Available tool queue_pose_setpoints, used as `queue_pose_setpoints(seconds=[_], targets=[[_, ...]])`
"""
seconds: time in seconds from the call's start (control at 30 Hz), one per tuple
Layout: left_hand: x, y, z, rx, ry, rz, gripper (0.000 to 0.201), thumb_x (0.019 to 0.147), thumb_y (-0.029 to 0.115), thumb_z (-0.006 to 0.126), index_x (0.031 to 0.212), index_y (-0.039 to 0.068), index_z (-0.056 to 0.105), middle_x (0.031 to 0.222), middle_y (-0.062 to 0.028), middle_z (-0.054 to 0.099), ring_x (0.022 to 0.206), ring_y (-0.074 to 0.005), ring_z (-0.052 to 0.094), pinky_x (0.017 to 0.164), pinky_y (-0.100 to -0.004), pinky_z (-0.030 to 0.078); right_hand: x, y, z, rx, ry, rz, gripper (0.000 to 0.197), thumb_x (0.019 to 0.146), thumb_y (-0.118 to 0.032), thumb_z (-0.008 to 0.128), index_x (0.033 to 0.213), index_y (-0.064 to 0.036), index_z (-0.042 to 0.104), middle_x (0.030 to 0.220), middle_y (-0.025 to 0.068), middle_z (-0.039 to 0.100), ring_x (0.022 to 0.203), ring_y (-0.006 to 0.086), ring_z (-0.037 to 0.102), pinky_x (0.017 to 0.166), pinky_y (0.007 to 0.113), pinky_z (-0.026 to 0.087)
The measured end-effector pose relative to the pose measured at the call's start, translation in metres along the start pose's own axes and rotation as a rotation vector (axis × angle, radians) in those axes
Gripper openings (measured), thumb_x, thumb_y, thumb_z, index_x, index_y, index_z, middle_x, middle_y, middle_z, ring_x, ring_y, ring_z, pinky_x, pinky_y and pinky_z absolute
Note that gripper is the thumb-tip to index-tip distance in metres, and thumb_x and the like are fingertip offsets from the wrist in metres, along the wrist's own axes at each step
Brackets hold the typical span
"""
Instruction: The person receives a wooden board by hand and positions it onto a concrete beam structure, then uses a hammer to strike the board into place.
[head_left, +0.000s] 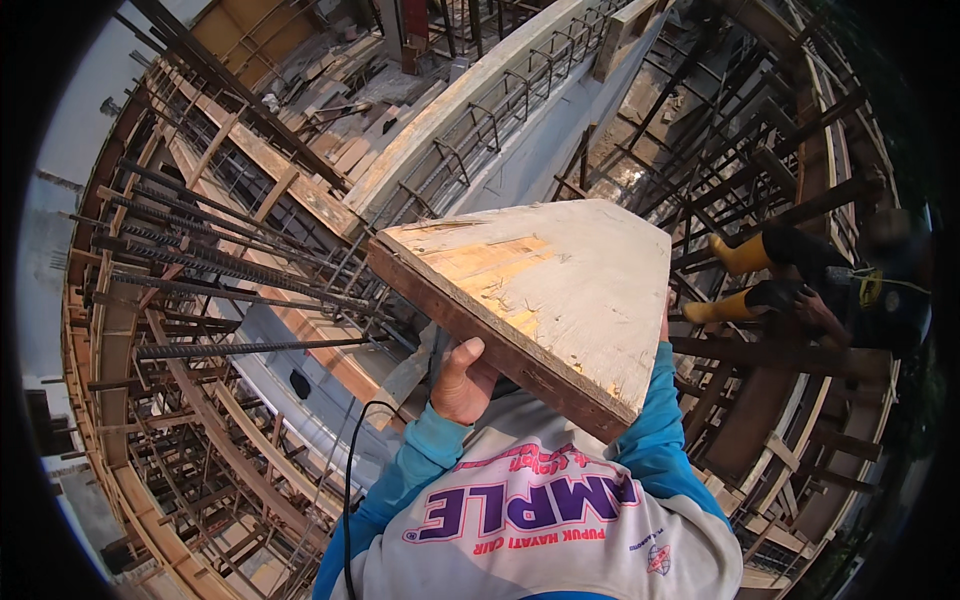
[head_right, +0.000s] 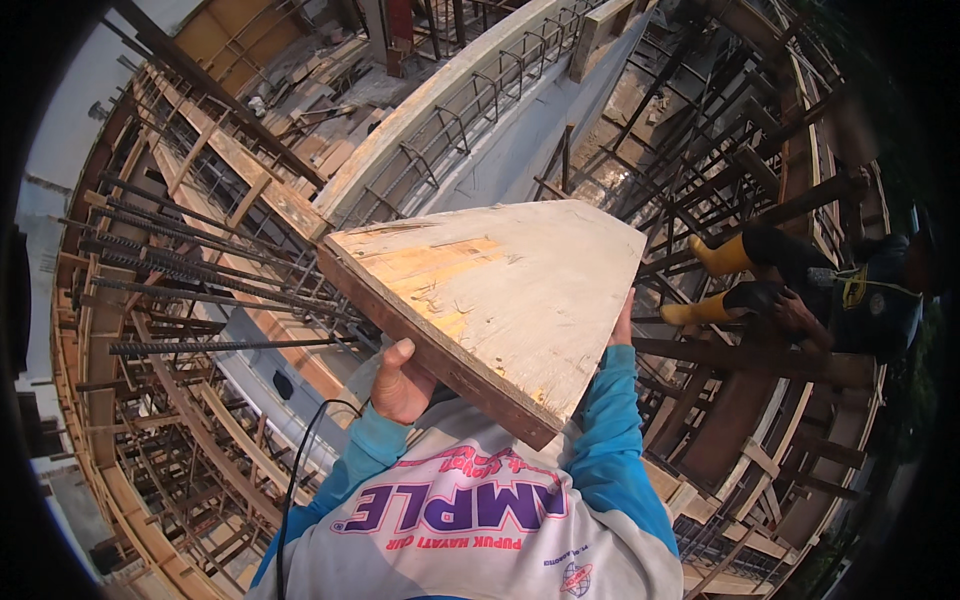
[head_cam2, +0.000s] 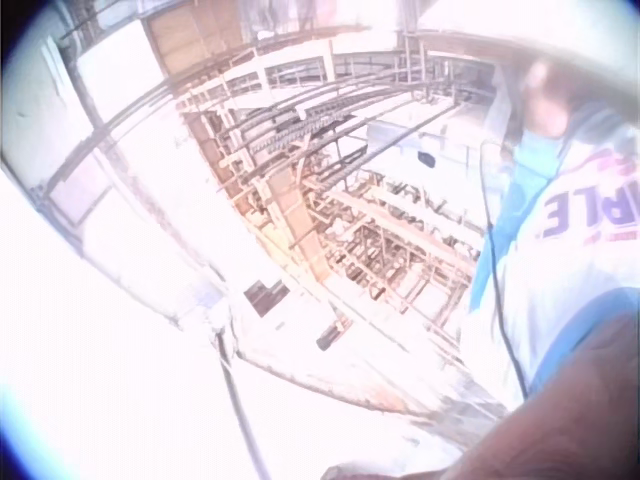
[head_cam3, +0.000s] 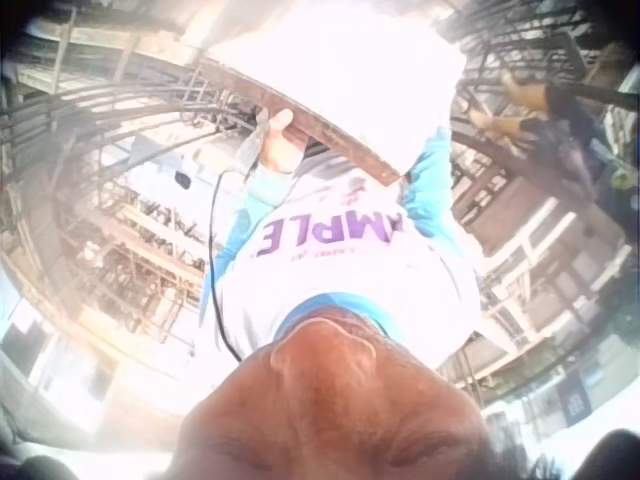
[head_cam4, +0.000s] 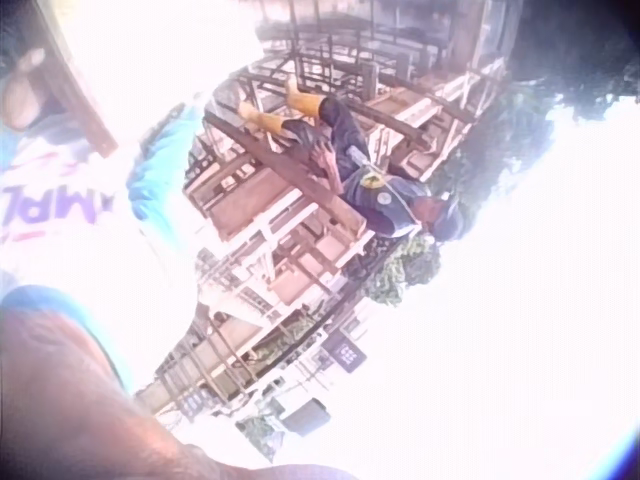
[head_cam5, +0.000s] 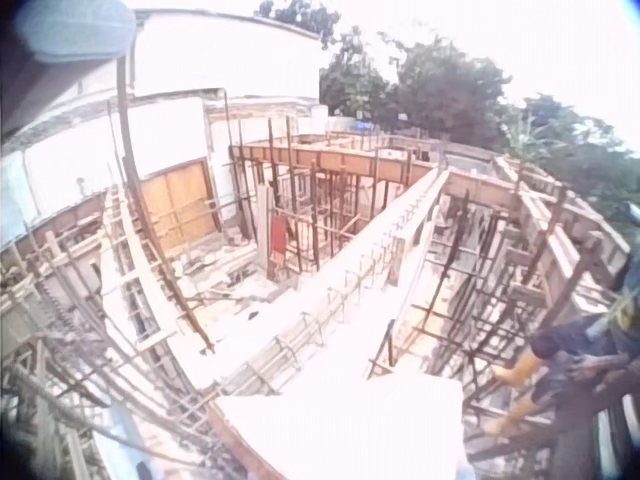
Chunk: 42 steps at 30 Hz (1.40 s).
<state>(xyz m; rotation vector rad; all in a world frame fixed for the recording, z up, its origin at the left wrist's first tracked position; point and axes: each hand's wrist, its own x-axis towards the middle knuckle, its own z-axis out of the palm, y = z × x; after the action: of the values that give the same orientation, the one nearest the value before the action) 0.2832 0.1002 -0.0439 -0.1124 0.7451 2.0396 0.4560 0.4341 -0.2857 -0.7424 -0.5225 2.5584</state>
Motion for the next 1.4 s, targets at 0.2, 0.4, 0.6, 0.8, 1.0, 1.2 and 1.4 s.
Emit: queue_pose_setpoints(seconds=[0.2,0.4,0.6,0.8,1.0,1.2,1.4], targets=[[0.005,0.002,0.009,0.026,0.015,-0.016,0.069,0.08,0.027,0.064,0.138,0.004,0.035,0.136,-0.0103,0.046,0.125,-0.0257,0.045,0.106,-0.0423,0.035,-0.029,-0.021,-0.007,-0.145,0.155,-0.044,0.071,0.092,-0.064,0.031,0.139,-0.0111,0.04,0.136,0.01,0.049,0.12,0.0303,0.051,0.097,0.042,0.045],[0.003,-0.008,0.001,0.024,0.038,-0.035,0.07,0.076,0.02,0.067,0.137,0.006,0.036,0.133,-0.0085,0.047,0.124,-0.0242,0.045,0.105,-0.0414,0.037,-0.121,-0.103,0.029,-0.656,0.765,-0.02,0.089,0.083,-0.067,0.05,0.124,0.0111,0.041,0.087,0.0185,0.066,0.062,0.0198,0.065,0.051,0.031,0.053],[-0.013,-0.023,-0.02,0.12,0.034,-0.031,0.074,0.073,0.025,0.066,0.138,0.007,0.034,0.136,-0.0108,0.044,0.127,-0.0284,0.042,0.106,-0.046,0.035,-0.064,-0.073,-0.004,-0.209,0.647,-0.131,0.102,0.08,-0.064,0.059,0.143,0.0036,0.016,0.131,0.0245,0.042,0.114,0.0343,0.051,0.087,0.043,0.052],[-0.014,-0.023,-0.026,0.068,0.115,0.08,0.072,0.07,0.021,0.062,0.136,0.004,0.038,0.134,-0.0118,0.047,0.125,-0.0297,0.044,0.106,-0.0469,0.034,0.057,-0.04,-0.074,0.037,0.647,-0.097,0.116,0.073,-0.067,0.064,0.146,0.0027,0.008,0.144,0.0305,0.019,0.118,0.0393,0.047,0.093,0.044,0.048],[-0.009,-0.018,-0.02,0.06,0.099,0.105,0.069,0.072,0.019,0.058,0.136,0.005,0.038,0.136,-0.0125,0.046,0.126,-0.0305,0.043,0.108,-0.0466,0.033,0.098,-0.021,-0.114,0.174,0.333,-0.185,0.08,0.087,-0.067,0.042,0.139,-0.0073,0.038,0.134,0.0167,0.049,0.117,0.0344,0.052,0.1,0.05,0.041],[0.002,-0.001,-0.007,0.008,0.112,0.072,0.068,0.075,0.022,0.06,0.137,0.005,0.037,0.137,-0.0127,0.044,0.125,-0.0304,0.044,0.107,-0.0463,0.034,0.11,-0.004,-0.129,0.177,0.266,-0.223,0.069,0.092,-0.06,0.038,0.138,-0.0088,0.041,0.134,0.014,0.049,0.118,0.0336,0.051,0.1,0.048,0.042],[0.062,0.048,0.016,0.062,0.063,0.099,0.063,0.084,0.033,0.062,0.136,0.007,0.039,0.134,-0.0084,0.048,0.121,-0.0263,0.048,0.103,-0.0444,0.038,0.088,-0.001,-0.104,0.237,0.348,-0.276,0.062,0.094,-0.054,0.039,0.136,-0.0094,0.043,0.132,0.0121,0.052,0.116,0.0336,0.052,0.099,0.047,0.043]])
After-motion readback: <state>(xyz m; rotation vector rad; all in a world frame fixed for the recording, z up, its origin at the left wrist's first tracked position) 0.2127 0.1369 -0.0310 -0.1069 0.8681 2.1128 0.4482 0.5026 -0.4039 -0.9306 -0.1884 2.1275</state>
